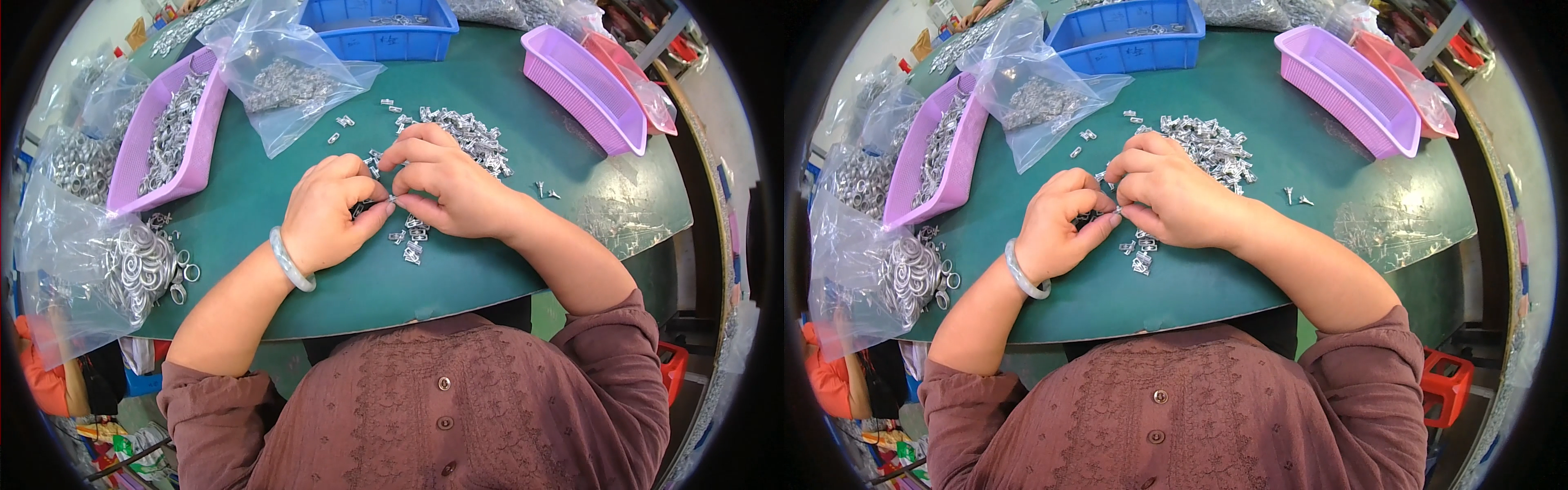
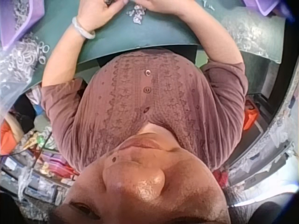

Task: The person assembles metal clips by fitting small metal components together by hand and placing the assembled pieces into a pile on the table.

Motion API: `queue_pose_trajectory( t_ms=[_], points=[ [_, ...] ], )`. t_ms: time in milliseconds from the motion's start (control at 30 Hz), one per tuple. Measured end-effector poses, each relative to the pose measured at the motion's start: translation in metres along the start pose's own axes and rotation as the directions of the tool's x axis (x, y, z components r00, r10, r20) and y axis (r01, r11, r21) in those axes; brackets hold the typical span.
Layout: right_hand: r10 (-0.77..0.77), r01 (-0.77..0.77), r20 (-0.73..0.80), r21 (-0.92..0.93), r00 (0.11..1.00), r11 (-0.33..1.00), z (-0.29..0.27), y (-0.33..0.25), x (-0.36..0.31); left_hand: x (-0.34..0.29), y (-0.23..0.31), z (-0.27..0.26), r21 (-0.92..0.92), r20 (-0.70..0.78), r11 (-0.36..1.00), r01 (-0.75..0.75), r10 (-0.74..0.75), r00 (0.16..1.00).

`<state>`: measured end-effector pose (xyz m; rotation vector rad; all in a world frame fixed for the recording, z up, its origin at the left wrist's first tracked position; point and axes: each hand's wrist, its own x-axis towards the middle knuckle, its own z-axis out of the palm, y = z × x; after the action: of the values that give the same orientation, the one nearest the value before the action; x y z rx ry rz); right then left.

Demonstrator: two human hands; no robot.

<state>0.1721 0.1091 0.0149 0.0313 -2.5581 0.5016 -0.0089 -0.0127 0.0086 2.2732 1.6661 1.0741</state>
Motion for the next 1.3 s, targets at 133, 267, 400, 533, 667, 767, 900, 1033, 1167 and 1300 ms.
queue_pose_trajectory(
  t_ms=[133,267,400,533,667,767,900,1033,1167,1300],
  points=[
    [0.010,-0.011,0.011,0.065,1.000,0.998,-0.003,0.002,-0.002,0.000,0.000,0.002,0.008,-0.005,1.000,-0.002,0.002,1.000],
    [0.025,-0.026,0.010,0.065,1.000,0.998,-0.005,0.006,-0.003,0.000,-0.001,0.001,0.028,-0.004,1.000,-0.013,0.013,1.000],
    [0.023,-0.023,0.012,0.013,1.000,1.000,-0.002,0.007,-0.003,0.001,0.002,-0.005,0.002,0.103,0.995,-0.104,0.104,0.989],
    [0.014,-0.013,0.022,-0.030,1.000,0.999,0.006,0.006,-0.001,0.004,0.000,-0.018,-0.021,0.143,0.994,-0.106,0.108,0.984],
    [-0.021,0.020,-0.003,-0.098,1.000,0.995,0.018,0.002,0.005,0.004,-0.011,-0.026,0.000,0.095,0.999,0.046,-0.046,0.994],
    [-0.007,0.011,0.038,-0.116,0.999,0.993,0.021,0.000,0.007,0.004,-0.013,-0.028,0.025,0.092,0.999,0.048,-0.050,0.995],
    [0.020,-0.013,0.074,-0.092,0.997,0.996,0.018,0.001,0.006,0.002,-0.010,-0.024,0.009,0.122,0.997,0.079,-0.079,0.989],
    [0.062,-0.060,0.043,-0.047,0.997,0.997,0.018,0.005,0.004,0.002,-0.008,-0.020,0.015,0.106,0.998,0.054,-0.055,0.993],
    [0.136,-0.135,0.002,0.126,0.991,0.983,0.013,0.004,0.003,0.003,-0.003,-0.015,0.023,0.084,0.999,0.040,-0.042,0.996],
    [0.174,-0.174,0.014,0.189,0.985,0.967,0.012,0.002,0.006,-0.001,-0.007,-0.006,0.029,0.002,1.000,0.004,-0.004,1.000]
  ],
)
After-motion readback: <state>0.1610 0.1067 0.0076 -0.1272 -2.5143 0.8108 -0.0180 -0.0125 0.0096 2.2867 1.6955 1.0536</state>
